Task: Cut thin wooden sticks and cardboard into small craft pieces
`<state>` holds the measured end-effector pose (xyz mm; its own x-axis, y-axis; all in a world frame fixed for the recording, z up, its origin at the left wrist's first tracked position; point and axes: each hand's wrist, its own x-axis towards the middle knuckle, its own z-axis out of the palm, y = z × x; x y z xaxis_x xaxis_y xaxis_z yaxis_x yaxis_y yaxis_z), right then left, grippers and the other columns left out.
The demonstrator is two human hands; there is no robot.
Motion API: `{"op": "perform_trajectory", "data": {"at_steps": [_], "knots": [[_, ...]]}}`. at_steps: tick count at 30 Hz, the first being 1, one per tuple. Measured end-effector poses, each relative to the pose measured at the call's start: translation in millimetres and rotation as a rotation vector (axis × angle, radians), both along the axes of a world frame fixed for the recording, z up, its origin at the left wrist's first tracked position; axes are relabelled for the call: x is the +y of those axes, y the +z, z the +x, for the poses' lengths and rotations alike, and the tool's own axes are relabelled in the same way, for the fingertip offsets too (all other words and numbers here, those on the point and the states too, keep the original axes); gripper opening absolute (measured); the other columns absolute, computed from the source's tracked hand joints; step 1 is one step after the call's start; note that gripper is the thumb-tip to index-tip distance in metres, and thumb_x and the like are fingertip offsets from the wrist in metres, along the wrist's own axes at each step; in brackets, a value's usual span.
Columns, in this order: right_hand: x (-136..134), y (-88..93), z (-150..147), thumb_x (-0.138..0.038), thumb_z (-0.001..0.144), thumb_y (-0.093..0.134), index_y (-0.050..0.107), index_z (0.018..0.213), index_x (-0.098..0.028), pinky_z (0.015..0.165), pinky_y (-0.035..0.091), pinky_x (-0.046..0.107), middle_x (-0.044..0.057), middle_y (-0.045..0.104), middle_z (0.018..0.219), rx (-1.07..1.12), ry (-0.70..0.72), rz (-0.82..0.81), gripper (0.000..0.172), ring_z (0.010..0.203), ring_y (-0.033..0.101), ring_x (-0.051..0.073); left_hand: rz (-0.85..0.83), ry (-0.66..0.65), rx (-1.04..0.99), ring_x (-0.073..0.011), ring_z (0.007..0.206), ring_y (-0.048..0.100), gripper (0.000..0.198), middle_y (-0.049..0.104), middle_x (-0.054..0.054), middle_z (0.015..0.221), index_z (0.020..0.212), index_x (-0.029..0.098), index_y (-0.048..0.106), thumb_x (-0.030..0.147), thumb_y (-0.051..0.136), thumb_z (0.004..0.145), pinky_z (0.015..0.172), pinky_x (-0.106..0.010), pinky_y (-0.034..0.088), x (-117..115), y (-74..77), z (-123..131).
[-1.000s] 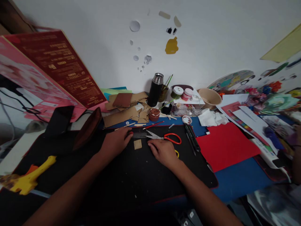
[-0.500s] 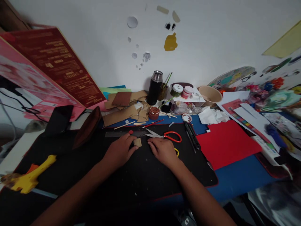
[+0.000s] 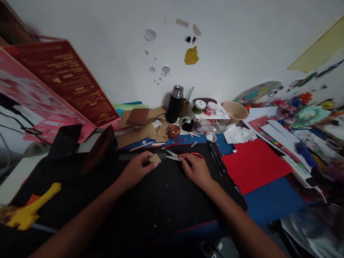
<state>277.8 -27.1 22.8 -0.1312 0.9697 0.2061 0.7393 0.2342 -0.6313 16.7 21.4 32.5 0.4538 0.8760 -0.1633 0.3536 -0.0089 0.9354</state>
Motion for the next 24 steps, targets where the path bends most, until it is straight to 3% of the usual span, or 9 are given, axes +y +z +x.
{"op": "perform_trajectory", "data": {"at_steps": [7, 13, 19, 24], "knots": [[-2.4, 15.0, 37.6, -0.035, 0.102, 0.052, 0.073, 0.113, -0.023, 0.093, 0.056, 0.036, 0.009, 0.078, 0.112, -0.05, -0.096, -0.029, 0.026, 0.104, 0.073, 0.024, -0.027, -0.003, -0.053, -0.0139, 0.064, 0.057, 0.027, 0.064, 0.001, 0.078, 0.096, 0.019, 0.064, 0.044, 0.061, 0.085, 0.06, -0.026, 0.049, 5.9, 2.8, 5.7], [-10.5, 11.3, 28.0, -0.032, 0.102, 0.055, 0.074, 0.108, -0.024, 0.09, 0.057, 0.034, 0.007, 0.079, 0.108, 0.004, -0.015, -0.095, 0.022, 0.1, 0.074, 0.023, -0.044, -0.007, -0.059, -0.0136, 0.061, 0.056, 0.032, 0.065, 0.001, 0.077, 0.104, 0.019, 0.067, 0.044, 0.06, 0.085, 0.056, -0.025, 0.047, 9.5, -0.4, 10.8], [-11.4, 6.9, 9.6, -0.03, 0.102, 0.056, 0.074, 0.109, -0.024, 0.088, 0.056, 0.033, 0.007, 0.078, 0.107, -0.011, 0.038, -0.084, 0.02, 0.098, 0.074, 0.022, 0.025, 0.013, -0.027, -0.02, 0.081, 0.068, 0.042, 0.075, -0.006, 0.101, 0.118, 0.018, 0.066, 0.045, 0.061, 0.085, 0.068, -0.031, 0.053, 10.2, -3.9, 12.8], [-10.1, 10.3, 3.3, -0.03, 0.101, 0.057, 0.074, 0.107, -0.025, 0.085, 0.055, 0.03, 0.005, 0.078, 0.102, 0.06, 0.025, -0.119, 0.019, 0.092, 0.074, 0.021, 0.025, 0.031, -0.04, -0.0238, 0.09, 0.072, 0.05, 0.078, -0.007, 0.099, 0.128, 0.017, 0.065, 0.042, 0.064, 0.085, 0.081, -0.037, 0.056, 8.9, -13.4, 13.6]]}}
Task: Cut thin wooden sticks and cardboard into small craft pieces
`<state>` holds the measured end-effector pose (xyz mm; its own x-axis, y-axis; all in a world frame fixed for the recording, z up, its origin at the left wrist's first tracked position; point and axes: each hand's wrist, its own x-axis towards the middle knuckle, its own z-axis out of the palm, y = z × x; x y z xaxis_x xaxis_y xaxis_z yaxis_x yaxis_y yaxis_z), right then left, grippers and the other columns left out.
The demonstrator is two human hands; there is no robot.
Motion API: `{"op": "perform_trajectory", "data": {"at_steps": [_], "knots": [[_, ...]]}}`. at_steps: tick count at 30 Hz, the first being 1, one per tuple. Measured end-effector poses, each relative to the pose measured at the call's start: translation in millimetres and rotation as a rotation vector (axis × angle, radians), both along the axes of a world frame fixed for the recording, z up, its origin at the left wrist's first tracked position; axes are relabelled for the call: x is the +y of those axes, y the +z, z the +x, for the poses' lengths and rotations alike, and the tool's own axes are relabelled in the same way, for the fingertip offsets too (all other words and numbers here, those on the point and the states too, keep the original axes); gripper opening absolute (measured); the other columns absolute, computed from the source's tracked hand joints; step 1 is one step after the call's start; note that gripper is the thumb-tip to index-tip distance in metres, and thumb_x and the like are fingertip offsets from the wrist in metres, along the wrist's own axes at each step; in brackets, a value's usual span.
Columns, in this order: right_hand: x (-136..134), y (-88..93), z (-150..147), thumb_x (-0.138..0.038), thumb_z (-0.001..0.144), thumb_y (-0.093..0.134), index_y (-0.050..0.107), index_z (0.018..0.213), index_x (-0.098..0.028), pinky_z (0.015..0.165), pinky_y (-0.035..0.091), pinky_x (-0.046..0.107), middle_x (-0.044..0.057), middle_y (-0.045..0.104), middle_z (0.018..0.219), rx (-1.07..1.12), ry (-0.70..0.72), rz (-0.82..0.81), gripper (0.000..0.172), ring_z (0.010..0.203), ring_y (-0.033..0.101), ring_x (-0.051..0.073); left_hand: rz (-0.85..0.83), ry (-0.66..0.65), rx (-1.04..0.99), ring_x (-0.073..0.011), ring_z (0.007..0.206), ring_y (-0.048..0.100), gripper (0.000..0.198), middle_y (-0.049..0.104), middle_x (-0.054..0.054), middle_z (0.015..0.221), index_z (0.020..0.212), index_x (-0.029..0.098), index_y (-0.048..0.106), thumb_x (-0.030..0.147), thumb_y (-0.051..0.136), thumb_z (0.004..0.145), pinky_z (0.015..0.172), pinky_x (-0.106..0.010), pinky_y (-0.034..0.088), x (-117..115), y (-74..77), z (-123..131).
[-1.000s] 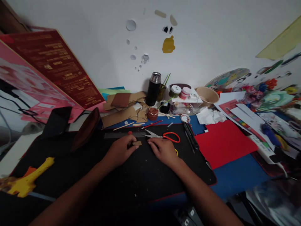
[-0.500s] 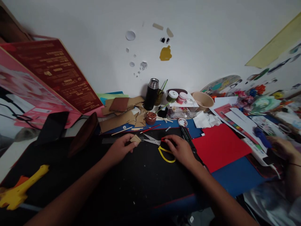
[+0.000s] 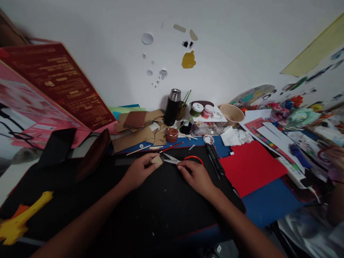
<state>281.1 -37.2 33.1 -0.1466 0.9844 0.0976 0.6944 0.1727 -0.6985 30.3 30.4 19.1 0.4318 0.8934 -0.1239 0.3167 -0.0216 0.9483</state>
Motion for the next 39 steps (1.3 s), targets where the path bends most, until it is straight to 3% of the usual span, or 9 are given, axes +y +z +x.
{"op": "perform_trajectory", "data": {"at_steps": [5, 10, 14, 18, 21, 26, 39], "knots": [[8.1, -0.3, -22.1, -0.034, 0.1, 0.059, 0.074, 0.106, -0.024, 0.072, 0.052, 0.027, 0.002, 0.074, 0.083, 0.109, 0.003, -0.044, 0.019, 0.074, 0.069, 0.018, -0.05, -0.014, -0.098, -0.0267, 0.104, 0.071, 0.054, 0.076, -0.012, 0.121, 0.134, 0.016, 0.062, 0.043, 0.063, 0.087, 0.088, -0.041, 0.057, -5.3, -1.6, 5.9], [21.0, -8.2, -43.6, -0.039, 0.1, 0.058, 0.071, 0.108, -0.023, 0.056, 0.045, 0.022, -0.003, 0.064, 0.07, 0.359, 0.019, -0.162, 0.022, 0.055, 0.057, 0.013, 0.0, -0.012, -0.105, -0.0282, 0.111, 0.07, 0.051, 0.074, -0.012, 0.126, 0.134, 0.019, 0.065, 0.042, 0.063, 0.089, 0.097, -0.045, 0.055, -10.8, -3.9, 8.3], [28.6, -15.0, -51.8, -0.048, 0.098, 0.057, 0.065, 0.095, -0.02, 0.047, 0.039, 0.02, -0.005, 0.06, 0.065, 0.533, 0.0, -0.285, 0.029, 0.046, 0.05, 0.009, -0.009, -0.019, -0.142, -0.0274, 0.114, 0.068, 0.05, 0.072, -0.012, 0.13, 0.135, 0.019, 0.065, 0.042, 0.063, 0.09, 0.101, -0.045, 0.052, -12.2, -7.8, 8.2], [32.6, -20.1, -56.5, -0.055, 0.094, 0.061, 0.063, 0.089, -0.019, 0.043, 0.036, 0.019, -0.007, 0.054, 0.057, 0.635, -0.058, -0.314, 0.036, 0.042, 0.046, 0.008, -0.081, 0.011, -0.227, -0.0204, 0.083, 0.069, 0.059, 0.074, -0.009, 0.109, 0.141, 0.019, 0.055, 0.045, 0.065, 0.089, 0.072, -0.034, 0.056, -10.0, -10.0, 9.1], [33.4, -21.2, -58.0, -0.058, 0.091, 0.063, 0.063, 0.088, -0.019, 0.04, 0.033, 0.019, -0.008, 0.053, 0.054, 0.699, -0.116, -0.305, 0.039, 0.039, 0.043, 0.008, -0.109, 0.032, -0.259, -0.0141, 0.062, 0.059, 0.048, 0.068, -0.001, 0.088, 0.123, 0.019, 0.06, 0.049, 0.068, 0.086, 0.055, -0.027, 0.048, -7.3, -10.1, 9.2], [31.8, -19.2, -58.1, -0.058, 0.088, 0.067, 0.062, 0.085, -0.019, 0.039, 0.03, 0.02, -0.008, 0.052, 0.053, 0.757, -0.186, -0.295, 0.039, 0.038, 0.043, 0.008, -0.059, -0.029, -0.147, -0.013, 0.059, 0.053, 0.026, 0.059, 0.003, 0.07, 0.086, 0.02, 0.064, 0.046, 0.064, 0.088, 0.058, -0.026, 0.043, -6.6, -9.0, 7.4], [27.3, -21.5, -58.0, -0.056, 0.093, 0.064, 0.063, 0.089, -0.019, 0.044, 0.035, 0.02, -0.007, 0.054, 0.056, 0.77, -0.109, -0.297, 0.038, 0.043, 0.045, 0.008, -0.004, -0.048, -0.049, -0.0141, 0.062, 0.052, 0.024, 0.053, 0.005, 0.065, 0.076, 0.021, 0.06, 0.041, 0.058, 0.089, 0.062, -0.027, 0.04, -8.9, -0.4, 4.8]]}}
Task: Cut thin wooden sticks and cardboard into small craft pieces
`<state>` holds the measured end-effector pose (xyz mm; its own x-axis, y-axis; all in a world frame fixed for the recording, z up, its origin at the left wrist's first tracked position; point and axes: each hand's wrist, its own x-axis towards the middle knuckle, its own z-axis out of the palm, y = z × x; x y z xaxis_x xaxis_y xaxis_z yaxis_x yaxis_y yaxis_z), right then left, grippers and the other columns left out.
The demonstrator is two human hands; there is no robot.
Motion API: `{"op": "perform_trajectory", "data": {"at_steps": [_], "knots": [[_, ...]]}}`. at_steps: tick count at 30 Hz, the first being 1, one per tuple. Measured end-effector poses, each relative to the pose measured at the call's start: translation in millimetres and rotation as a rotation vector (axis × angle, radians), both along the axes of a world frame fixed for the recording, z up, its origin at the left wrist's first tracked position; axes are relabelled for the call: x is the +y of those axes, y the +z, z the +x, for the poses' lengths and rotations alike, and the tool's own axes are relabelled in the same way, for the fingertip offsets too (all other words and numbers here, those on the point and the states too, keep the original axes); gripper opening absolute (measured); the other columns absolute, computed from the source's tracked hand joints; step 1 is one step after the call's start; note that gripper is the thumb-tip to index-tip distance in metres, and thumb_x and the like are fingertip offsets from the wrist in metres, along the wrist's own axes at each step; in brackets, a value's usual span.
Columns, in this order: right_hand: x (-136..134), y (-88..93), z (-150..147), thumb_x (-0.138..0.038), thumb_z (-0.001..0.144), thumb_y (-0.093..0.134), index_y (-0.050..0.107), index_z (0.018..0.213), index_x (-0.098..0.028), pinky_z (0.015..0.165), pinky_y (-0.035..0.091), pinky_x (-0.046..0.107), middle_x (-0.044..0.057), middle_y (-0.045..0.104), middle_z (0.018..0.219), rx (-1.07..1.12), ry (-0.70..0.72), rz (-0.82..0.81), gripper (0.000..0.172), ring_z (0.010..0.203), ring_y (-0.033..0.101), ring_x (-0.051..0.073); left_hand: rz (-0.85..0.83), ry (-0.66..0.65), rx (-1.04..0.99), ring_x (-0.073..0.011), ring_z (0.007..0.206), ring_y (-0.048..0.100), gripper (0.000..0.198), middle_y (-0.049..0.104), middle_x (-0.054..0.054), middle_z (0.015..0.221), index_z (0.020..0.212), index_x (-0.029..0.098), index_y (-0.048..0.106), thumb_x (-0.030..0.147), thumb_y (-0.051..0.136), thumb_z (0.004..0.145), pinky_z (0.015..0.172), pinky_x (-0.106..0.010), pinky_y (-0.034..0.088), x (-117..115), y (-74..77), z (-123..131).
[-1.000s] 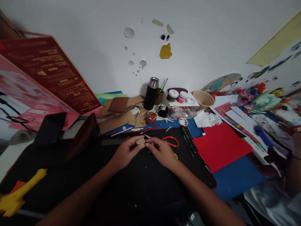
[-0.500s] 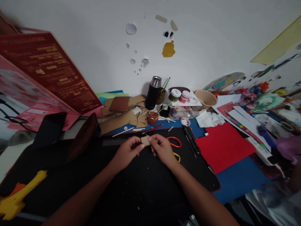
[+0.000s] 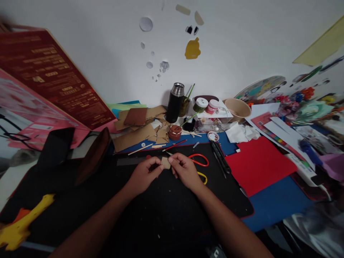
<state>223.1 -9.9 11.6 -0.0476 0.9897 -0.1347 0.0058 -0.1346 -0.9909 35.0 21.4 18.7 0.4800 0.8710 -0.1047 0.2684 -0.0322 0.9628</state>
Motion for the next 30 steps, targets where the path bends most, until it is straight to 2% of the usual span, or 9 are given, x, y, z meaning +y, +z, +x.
{"op": "perform_trajectory", "data": {"at_steps": [10, 15, 19, 25, 28, 30], "knots": [[1.6, -2.5, 5.7, -0.057, 0.091, 0.067, 0.059, 0.082, -0.019, 0.038, 0.023, 0.019, -0.01, 0.046, 0.044, 0.116, 0.035, -0.039, 0.04, 0.034, 0.037, 0.007, 0.026, -0.026, -0.04, -0.0135, 0.062, 0.052, 0.024, 0.055, 0.005, 0.065, 0.079, 0.021, 0.064, 0.04, 0.06, 0.091, 0.063, -0.026, 0.04, -0.7, -1.5, -3.5], [2.0, -1.6, 6.0, -0.059, 0.09, 0.067, 0.059, 0.081, -0.02, 0.038, 0.024, 0.019, -0.01, 0.046, 0.045, 0.105, 0.031, -0.041, 0.041, 0.035, 0.038, 0.007, -0.009, -0.048, -0.021, -0.0137, 0.063, 0.052, 0.024, 0.054, 0.004, 0.067, 0.08, 0.02, 0.063, 0.041, 0.059, 0.092, 0.064, -0.027, 0.04, 0.4, -2.1, -2.5], [-0.3, -1.6, 2.1, -0.056, 0.093, 0.065, 0.062, 0.084, -0.019, 0.041, 0.028, 0.02, -0.009, 0.047, 0.049, 0.009, 0.024, -0.009, 0.039, 0.039, 0.039, 0.008, -0.027, -0.071, -0.037, -0.0141, 0.067, 0.053, 0.025, 0.056, 0.003, 0.073, 0.082, 0.02, 0.061, 0.044, 0.059, 0.092, 0.065, -0.027, 0.042, 0.3, -4.3, 0.1], [-0.5, 3.8, 0.4, -0.058, 0.093, 0.063, 0.066, 0.086, -0.019, 0.046, 0.035, 0.021, -0.007, 0.049, 0.055, -0.078, 0.075, 0.016, 0.04, 0.045, 0.044, 0.009, -0.035, 0.058, -0.055, -0.0128, 0.057, 0.049, 0.035, 0.053, 0.005, 0.06, 0.073, 0.022, 0.053, 0.051, 0.06, 0.091, 0.058, -0.026, 0.039, -0.3, -3.3, -1.9], [0.6, 12.6, 11.5, -0.057, 0.095, 0.061, 0.066, 0.089, -0.019, 0.049, 0.038, 0.022, -0.005, 0.053, 0.059, -0.143, 0.045, 0.046, 0.038, 0.049, 0.048, 0.011, -0.101, 0.155, -0.135, -0.012, 0.052, 0.045, 0.037, 0.053, 0.006, 0.056, 0.077, 0.022, 0.053, 0.055, 0.059, 0.091, 0.053, -0.025, 0.036, 0.0, -3.0, -4.5], [-0.4, 21.3, 25.1, -0.052, 0.097, 0.06, 0.069, 0.091, -0.02, 0.053, 0.04, 0.023, -0.004, 0.056, 0.062, -0.275, 0.026, 0.105, 0.034, 0.053, 0.051, 0.012, -0.115, 0.178, -0.157, -0.0115, 0.051, 0.045, 0.037, 0.054, 0.005, 0.056, 0.077, 0.022, 0.053, 0.056, 0.06, 0.091, 0.052, -0.024, 0.036, 0.2, -3.1, -5.3]]}}
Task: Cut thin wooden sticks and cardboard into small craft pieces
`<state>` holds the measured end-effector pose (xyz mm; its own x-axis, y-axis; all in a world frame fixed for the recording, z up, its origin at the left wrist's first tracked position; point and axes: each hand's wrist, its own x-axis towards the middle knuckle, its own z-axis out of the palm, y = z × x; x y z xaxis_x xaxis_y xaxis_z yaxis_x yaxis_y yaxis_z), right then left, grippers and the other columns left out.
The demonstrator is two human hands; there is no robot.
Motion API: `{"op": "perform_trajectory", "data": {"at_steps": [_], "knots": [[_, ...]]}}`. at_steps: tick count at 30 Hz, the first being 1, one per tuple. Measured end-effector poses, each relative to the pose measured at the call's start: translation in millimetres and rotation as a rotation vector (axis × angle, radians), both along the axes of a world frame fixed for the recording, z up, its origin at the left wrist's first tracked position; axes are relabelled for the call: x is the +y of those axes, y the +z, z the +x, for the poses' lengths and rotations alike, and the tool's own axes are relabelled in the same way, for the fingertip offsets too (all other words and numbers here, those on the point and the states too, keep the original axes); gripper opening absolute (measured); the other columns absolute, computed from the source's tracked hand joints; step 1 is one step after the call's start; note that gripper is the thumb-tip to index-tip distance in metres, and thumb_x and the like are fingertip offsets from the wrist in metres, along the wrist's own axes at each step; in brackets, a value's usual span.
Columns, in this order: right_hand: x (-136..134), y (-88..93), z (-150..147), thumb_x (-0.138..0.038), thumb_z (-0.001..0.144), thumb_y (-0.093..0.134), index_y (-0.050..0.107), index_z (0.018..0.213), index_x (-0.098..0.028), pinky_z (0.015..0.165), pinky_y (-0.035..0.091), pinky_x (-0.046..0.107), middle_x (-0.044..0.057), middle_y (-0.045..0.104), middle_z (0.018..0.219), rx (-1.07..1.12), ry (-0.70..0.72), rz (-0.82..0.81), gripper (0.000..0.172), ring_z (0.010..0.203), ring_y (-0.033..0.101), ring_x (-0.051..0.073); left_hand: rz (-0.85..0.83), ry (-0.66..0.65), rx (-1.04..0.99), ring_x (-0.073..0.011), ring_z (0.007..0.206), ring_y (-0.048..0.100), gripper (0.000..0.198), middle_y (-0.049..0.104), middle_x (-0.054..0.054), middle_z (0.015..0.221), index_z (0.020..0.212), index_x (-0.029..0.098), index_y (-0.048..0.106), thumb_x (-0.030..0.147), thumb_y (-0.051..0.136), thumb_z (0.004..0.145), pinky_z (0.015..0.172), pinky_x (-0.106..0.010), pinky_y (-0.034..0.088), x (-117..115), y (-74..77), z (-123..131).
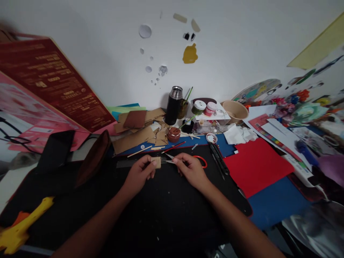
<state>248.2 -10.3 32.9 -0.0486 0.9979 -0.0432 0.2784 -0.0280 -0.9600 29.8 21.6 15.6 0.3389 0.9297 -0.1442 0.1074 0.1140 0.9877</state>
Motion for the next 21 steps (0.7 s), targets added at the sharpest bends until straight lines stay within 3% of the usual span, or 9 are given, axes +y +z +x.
{"op": "perform_trajectory", "data": {"at_steps": [3, 6, 10, 16, 21], "knots": [[-5.0, 16.0, 26.8, -0.044, 0.097, 0.062, 0.073, 0.1, -0.021, 0.06, 0.044, 0.025, -0.001, 0.063, 0.07, -0.275, 0.011, 0.085, 0.026, 0.065, 0.058, 0.016, -0.01, -0.008, -0.012, -0.0112, 0.05, 0.044, 0.039, 0.054, 0.005, 0.055, 0.076, 0.022, 0.052, 0.056, 0.06, 0.09, 0.052, -0.024, 0.035, -0.2, -0.1, 0.2], [-12.3, 31.0, 54.1, -0.042, 0.097, 0.065, 0.072, 0.113, -0.023, 0.071, 0.05, 0.029, 0.005, 0.073, 0.095, -0.519, 0.078, 0.071, 0.026, 0.081, 0.067, 0.02, -0.009, -0.024, -0.019, -0.0109, 0.05, 0.044, 0.039, 0.053, 0.006, 0.055, 0.075, 0.022, 0.051, 0.056, 0.06, 0.091, 0.053, -0.024, 0.035, -0.7, -0.4, 0.7], [-20.0, 38.9, 77.3, -0.034, 0.096, 0.067, 0.067, 0.13, -0.023, 0.088, 0.053, 0.036, 0.011, 0.07, 0.119, -0.787, 0.197, 0.045, 0.036, 0.103, 0.068, 0.025, 0.011, -0.036, -0.004, -0.0108, 0.051, 0.044, 0.039, 0.053, 0.006, 0.056, 0.074, 0.021, 0.052, 0.055, 0.058, 0.092, 0.053, -0.024, 0.034, -1.1, -2.6, 0.9], [-24.0, 32.8, 74.4, -0.026, 0.093, 0.069, 0.063, 0.137, -0.021, 0.101, 0.05, 0.043, 0.014, 0.065, 0.128, -1.012, 0.32, 0.056, 0.044, 0.116, 0.062, 0.03, 0.008, -0.042, -0.013, -0.0109, 0.049, 0.043, 0.037, 0.053, 0.006, 0.055, 0.076, 0.022, 0.052, 0.054, 0.059, 0.091, 0.052, -0.024, 0.033, -0.7, -4.7, 2.0], [-27.5, 31.5, 65.4, -0.024, 0.094, 0.064, 0.062, 0.136, -0.019, 0.1, 0.051, 0.047, 0.015, 0.064, 0.128, -1.069, 0.33, 0.099, 0.042, 0.115, 0.062, 0.031, 0.016, -0.048, -0.034, -0.0108, 0.05, 0.043, 0.038, 0.052, 0.006, 0.056, 0.076, 0.021, 0.052, 0.055, 0.058, 0.091, 0.052, -0.024, 0.033, -0.6, -4.3, 2.6]]}}
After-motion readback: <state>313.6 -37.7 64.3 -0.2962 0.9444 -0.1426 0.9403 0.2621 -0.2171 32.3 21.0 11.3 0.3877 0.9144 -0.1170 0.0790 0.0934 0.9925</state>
